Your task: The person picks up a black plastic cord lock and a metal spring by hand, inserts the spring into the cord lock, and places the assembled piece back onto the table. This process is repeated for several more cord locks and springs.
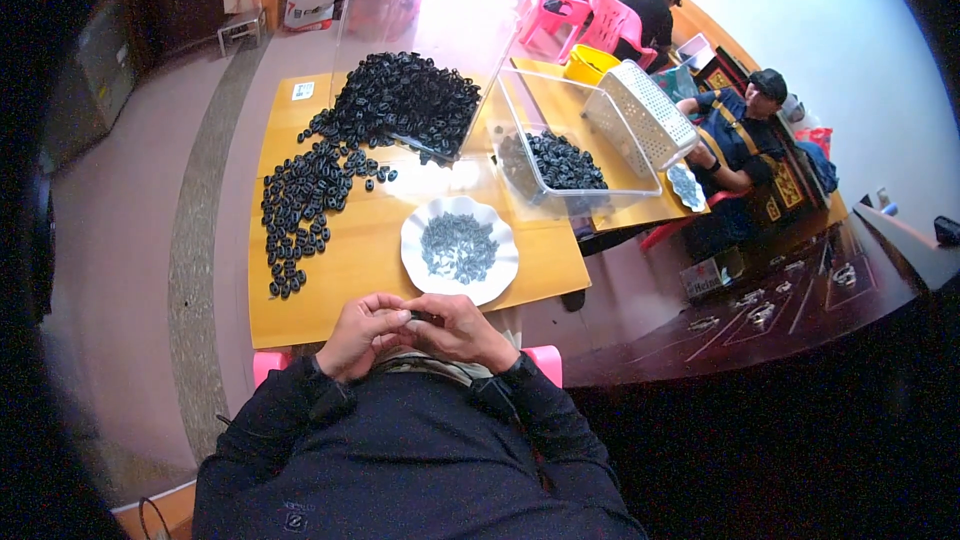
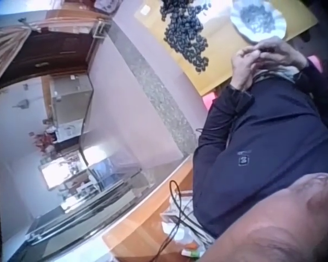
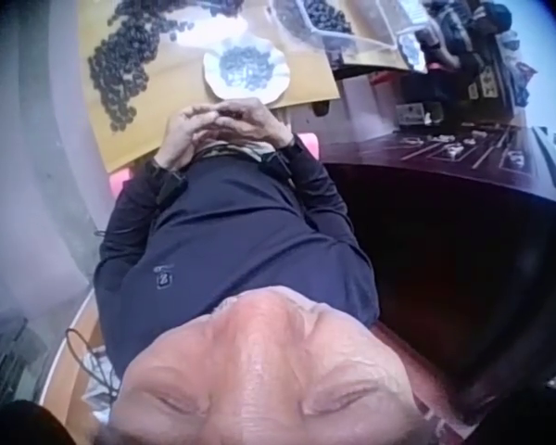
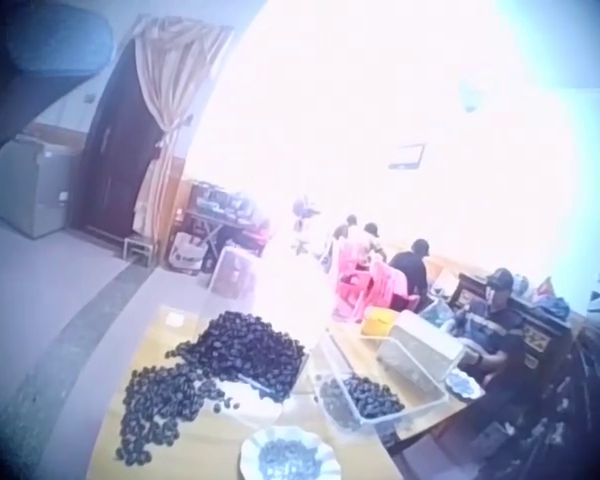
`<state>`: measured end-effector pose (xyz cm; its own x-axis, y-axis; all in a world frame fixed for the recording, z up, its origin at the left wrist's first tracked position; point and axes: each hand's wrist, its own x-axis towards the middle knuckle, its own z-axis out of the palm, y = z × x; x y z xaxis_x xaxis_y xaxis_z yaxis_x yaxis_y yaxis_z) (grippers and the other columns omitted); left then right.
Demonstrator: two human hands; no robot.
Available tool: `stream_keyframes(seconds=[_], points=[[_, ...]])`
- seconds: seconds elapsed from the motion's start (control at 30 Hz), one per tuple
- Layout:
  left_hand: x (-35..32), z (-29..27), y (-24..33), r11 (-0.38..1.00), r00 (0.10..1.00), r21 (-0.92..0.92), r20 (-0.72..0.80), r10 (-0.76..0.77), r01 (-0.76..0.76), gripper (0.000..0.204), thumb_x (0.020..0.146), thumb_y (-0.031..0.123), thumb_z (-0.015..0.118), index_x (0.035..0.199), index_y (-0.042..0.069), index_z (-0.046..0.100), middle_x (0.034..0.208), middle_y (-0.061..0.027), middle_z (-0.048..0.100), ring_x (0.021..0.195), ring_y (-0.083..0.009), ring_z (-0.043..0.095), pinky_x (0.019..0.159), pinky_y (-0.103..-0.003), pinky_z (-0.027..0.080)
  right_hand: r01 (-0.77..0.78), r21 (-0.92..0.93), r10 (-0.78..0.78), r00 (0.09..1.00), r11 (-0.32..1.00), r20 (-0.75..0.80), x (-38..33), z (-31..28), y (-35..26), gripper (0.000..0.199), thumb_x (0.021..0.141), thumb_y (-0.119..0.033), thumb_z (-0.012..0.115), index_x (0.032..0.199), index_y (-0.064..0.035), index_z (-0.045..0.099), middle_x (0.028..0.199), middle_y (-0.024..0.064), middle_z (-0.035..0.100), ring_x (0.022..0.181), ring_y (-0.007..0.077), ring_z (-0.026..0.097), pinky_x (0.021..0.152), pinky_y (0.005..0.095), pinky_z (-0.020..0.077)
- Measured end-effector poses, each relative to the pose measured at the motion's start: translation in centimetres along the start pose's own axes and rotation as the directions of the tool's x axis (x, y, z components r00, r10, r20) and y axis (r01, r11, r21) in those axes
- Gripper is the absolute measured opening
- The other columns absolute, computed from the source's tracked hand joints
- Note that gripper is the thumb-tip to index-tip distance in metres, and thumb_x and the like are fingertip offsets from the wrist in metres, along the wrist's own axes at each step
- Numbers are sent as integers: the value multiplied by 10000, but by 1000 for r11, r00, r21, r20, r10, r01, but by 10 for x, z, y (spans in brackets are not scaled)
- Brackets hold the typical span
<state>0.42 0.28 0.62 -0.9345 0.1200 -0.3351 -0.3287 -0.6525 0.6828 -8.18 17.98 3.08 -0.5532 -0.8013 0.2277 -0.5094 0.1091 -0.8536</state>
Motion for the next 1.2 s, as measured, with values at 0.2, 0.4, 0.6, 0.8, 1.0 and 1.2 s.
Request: stream_keyframes(seconds=[0.2, 0.4, 0.6, 0.8, 1.0, 1.2], points=[[-1, 1, -1, 999, 999, -5, 13, -41, 41, 188, 894, 80, 642, 1057, 18, 573, 931, -83, 673, 779, -145, 660, 707, -246, 552, -49, 31, 48, 998, 998, 40, -5, -1, 3, 197, 875, -65, 656, 1060, 2, 651, 843, 91, 670, 759, 124, 621, 655, 262, 490], [0, 1, -1, 998, 998, -33, 43, -48, 50, 196, 897, 80, 643, 1062, 6, 569, 900, -74, 662, 778, -146, 660, 721, -256, 563, -53, 26, 54, 997, 998, -49, -8, -4, 8, 196, 868, -44, 657, 1056, 9, 645, 864, 89, 662, 750, 111, 620, 651, 254, 488], [1, 0, -1, 998, 999, -51, 23, -37, 38, 187, 899, 92, 647, 1046, 6, 571, 903, -70, 650, 788, -134, 653, 736, -263, 576, -128, 3, 127, 982, 992, -141, -15, -28, 9, 249, 851, 29, 653, 1097, 42, 617, 931, 73, 655, 825, 124, 653, 728, 233, 520], [1, 0, -2, 999, 1000, -45, 11, -24, 25, 174, 902, 100, 646, 1033, 12, 574, 910, -63, 645, 795, -131, 648, 731, -264, 578, -54, 100, 92, 898, 994, -430, -18, -53, 6, 282, 898, 32, 595, 1175, 71, 569, 1011, 93, 605, 818, 134, 631, 752, 260, 546], [1, -3, -4, 998, 1000, -55, -6, -17, 17, 148, 911, 106, 635, 1017, 16, 583, 903, -56, 646, 790, -132, 649, 720, -262, 573, 27, -119, -105, 683, 993, -723, -11, -92, -12, 291, 907, 4, 592, 1194, 52, 574, 848, 40, 607, 707, 104, 610, 680, 251, 552], [2, -5, -4, 997, 1000, -71, -18, -10, 9, 135, 919, 99, 623, 1013, 11, 583, 898, -63, 646, 781, -142, 649, 714, -270, 573, -138, -256, -156, 501, 957, -851, 22, -162, -23, 304, 884, -13, 609, 1183, 45, 595, 847, 52, 614, 671, 94, 609, 623, 211, 498]])
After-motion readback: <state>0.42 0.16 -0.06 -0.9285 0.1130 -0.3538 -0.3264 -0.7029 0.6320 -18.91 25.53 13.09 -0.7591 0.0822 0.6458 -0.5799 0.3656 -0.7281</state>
